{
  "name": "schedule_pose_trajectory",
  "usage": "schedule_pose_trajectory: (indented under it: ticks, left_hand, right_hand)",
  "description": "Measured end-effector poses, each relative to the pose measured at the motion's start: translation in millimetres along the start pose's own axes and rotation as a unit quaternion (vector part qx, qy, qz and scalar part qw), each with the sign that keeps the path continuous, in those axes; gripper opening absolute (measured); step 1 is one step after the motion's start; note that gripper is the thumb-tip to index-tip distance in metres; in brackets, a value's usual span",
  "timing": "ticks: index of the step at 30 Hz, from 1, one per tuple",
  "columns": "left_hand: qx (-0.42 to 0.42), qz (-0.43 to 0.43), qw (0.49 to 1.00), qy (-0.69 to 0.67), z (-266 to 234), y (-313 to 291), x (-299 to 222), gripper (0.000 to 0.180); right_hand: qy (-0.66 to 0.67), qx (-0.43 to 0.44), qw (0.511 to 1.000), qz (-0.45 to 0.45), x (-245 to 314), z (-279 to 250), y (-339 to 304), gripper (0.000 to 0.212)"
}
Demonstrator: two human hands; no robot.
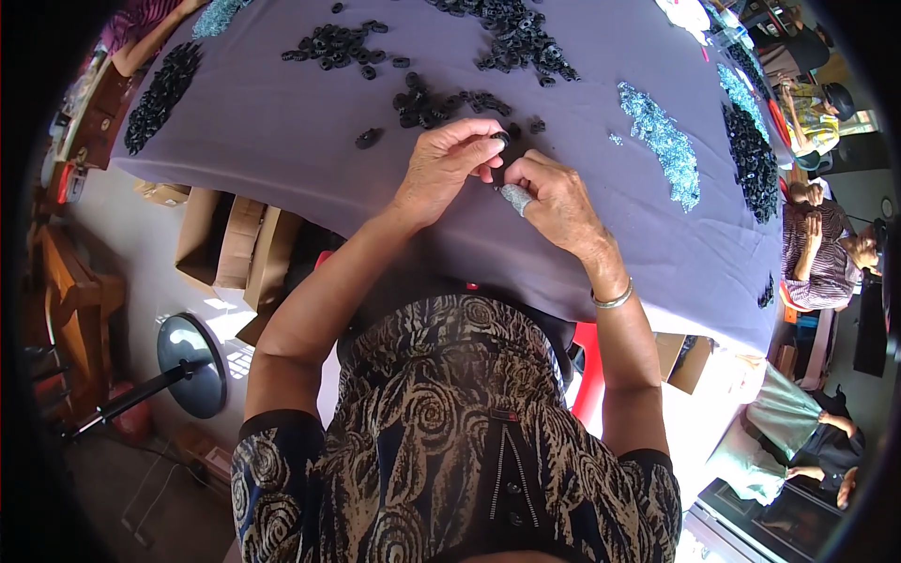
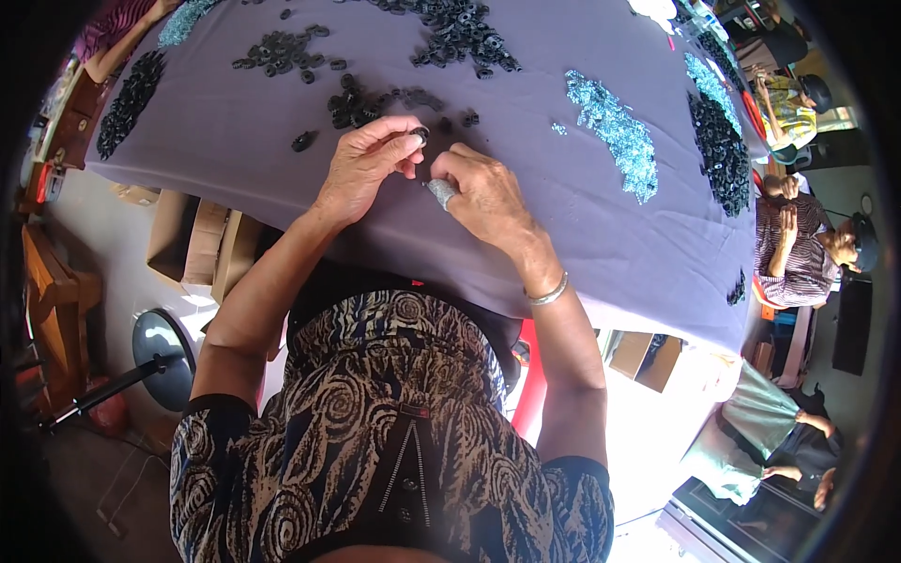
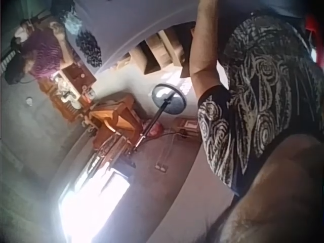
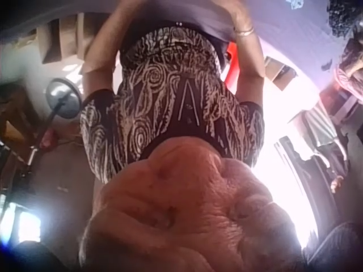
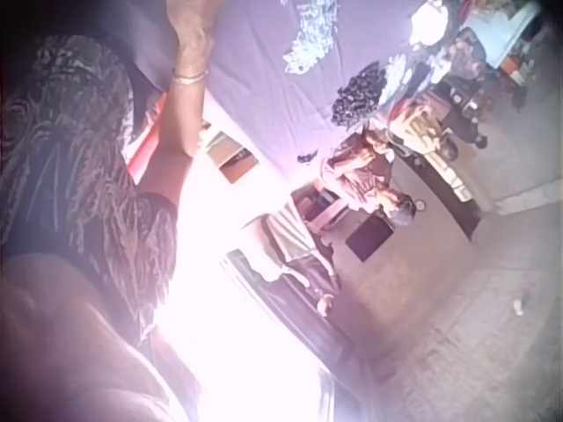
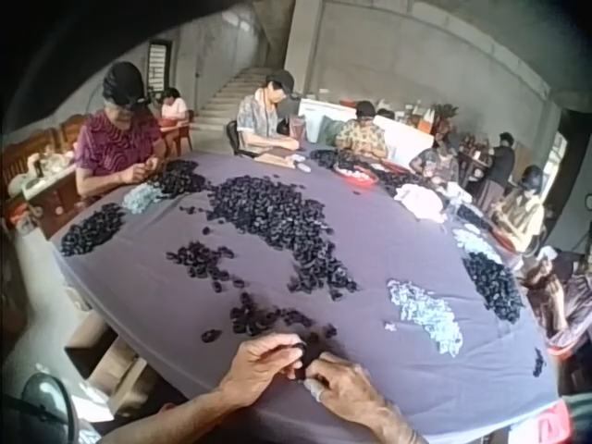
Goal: Sorting small black plastic parts on a table in a workshop environment.
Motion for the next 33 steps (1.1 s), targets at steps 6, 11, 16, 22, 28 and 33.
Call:
schedule_pose_trajectory:
  ticks: [6, 11, 16, 22, 28, 33]
  left_hand:
    - [0.020, -0.004, 1.000, 0.023, 2.1, -1.1, 1.7, 0.020]
    - [0.053, 0.000, 0.998, 0.035, 8.2, -3.4, 1.6, 0.020]
    - [0.079, 0.030, 0.995, 0.060, 11.2, -2.4, -0.9, 0.018]
    - [0.088, 0.054, 0.992, 0.076, 11.1, -4.2, 1.7, 0.017]
    - [0.090, 0.004, 0.995, 0.053, 11.7, -3.5, -0.2, 0.018]
    - [0.068, -0.016, 0.997, -0.011, 4.4, -2.0, -2.5, 0.016]
  right_hand:
    - [0.296, -0.056, 0.948, 0.106, -16.3, -23.5, 6.0, 0.004]
    - [0.385, -0.002, 0.908, 0.166, -12.7, -30.4, 17.6, 0.005]
    - [0.358, 0.037, 0.906, 0.222, -15.9, -33.0, 18.6, 0.007]
    - [0.387, 0.071, 0.890, 0.229, -16.3, -32.6, 22.3, 0.008]
    - [0.408, 0.036, 0.890, 0.203, -24.9, -21.8, 19.2, 0.009]
    - [0.351, -0.053, 0.911, 0.207, -12.9, -28.5, 22.7, 0.011]
Point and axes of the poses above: each hand's wrist, its own y-axis towards the middle knuckle, its own z-axis out of the palm, x = y × z, the point moved 3 cm from there along y, towards the middle knuckle, and after that the axes turned 8 degrees about y, right-handed, at the moved point
